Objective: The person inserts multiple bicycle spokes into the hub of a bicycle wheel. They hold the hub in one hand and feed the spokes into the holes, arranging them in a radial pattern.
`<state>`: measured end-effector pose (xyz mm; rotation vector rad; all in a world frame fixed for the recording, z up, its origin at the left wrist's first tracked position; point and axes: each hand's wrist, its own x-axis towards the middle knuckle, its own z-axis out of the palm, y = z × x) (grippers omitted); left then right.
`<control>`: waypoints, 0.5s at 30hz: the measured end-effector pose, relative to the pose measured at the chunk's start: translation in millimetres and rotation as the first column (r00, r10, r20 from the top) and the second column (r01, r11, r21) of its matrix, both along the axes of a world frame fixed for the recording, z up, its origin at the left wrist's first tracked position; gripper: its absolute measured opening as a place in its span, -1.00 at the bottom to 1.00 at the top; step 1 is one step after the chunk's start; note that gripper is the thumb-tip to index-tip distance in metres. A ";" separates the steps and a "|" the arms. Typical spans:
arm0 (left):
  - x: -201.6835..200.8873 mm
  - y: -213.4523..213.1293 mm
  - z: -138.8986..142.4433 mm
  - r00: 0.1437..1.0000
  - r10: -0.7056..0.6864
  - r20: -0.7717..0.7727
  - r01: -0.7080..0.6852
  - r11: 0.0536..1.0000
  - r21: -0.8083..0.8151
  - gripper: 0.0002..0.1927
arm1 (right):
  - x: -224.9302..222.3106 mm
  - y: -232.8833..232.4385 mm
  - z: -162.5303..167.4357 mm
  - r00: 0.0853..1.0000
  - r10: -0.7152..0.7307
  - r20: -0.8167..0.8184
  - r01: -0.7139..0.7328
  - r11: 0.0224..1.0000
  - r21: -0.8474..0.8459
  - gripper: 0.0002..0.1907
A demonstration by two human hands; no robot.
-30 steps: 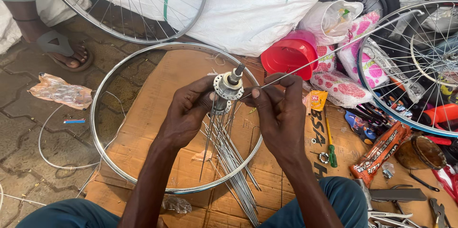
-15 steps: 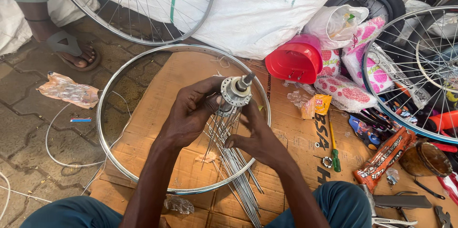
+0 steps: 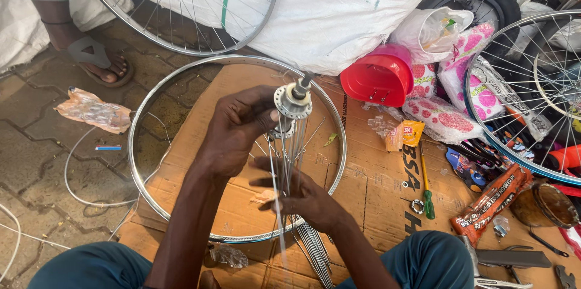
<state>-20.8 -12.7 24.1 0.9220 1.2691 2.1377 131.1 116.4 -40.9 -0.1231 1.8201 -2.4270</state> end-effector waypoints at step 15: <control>-12.3 -9.9 -1.2 0.909 0.043 -0.414 -0.119 0.980 -0.159 -0.69 | 86.9 -10.7 -7.2 0.910 -0.246 0.335 0.279 0.959 -0.056 -0.38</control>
